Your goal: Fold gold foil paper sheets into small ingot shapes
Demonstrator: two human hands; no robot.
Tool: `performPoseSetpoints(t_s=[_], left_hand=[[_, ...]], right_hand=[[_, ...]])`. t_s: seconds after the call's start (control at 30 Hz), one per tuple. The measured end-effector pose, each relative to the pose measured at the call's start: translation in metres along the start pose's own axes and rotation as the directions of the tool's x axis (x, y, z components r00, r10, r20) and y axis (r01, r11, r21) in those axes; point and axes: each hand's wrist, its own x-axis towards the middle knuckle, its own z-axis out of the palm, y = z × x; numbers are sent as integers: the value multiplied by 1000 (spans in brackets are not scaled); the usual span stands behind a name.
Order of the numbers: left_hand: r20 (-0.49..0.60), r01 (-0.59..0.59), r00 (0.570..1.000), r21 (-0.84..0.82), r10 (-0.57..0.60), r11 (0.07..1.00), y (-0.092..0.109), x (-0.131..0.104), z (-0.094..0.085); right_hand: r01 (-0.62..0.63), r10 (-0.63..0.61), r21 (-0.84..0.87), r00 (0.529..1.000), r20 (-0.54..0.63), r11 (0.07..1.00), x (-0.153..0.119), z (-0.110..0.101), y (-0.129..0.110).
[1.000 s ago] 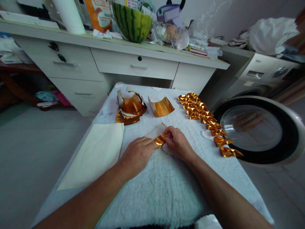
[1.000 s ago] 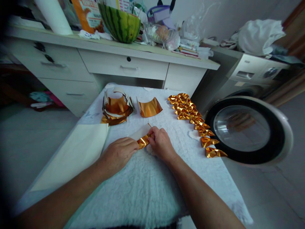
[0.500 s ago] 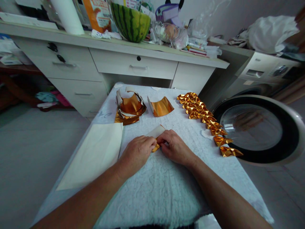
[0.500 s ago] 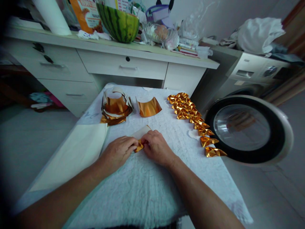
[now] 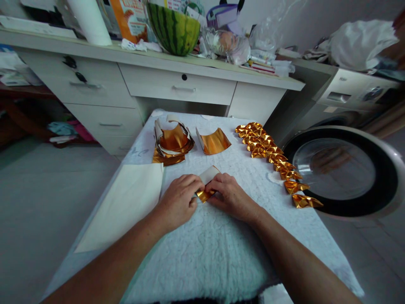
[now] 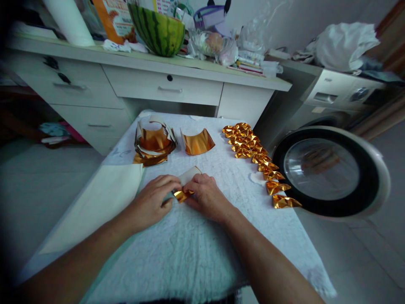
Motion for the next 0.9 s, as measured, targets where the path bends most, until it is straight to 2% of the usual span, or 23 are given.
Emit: performPoseSetpoints(t_s=[0.23,0.4,0.57,0.7,0.9], left_hand=[[36,-11,999,-12,11,1000,-5,2,-2],[47,-16,999,16,15,1000,-5,3,-3],[35,-17,999,12,16,1000,-7,3,0],[36,-5,999,-5,5,1000,-7,2,1],[16,-7,1000,-22,8,1000,-8,2,2]], right_hand=[[48,-48,-76,999,7,996,1,2,-1],[63,-55,-209,997,46,976,2,0,-10],[145,-126,-301,989,81,942,2,0,-12],[185,-167,-343,983,79,921,1,1,-10],[178,-165,-338,984,64,924,1,1,-11]])
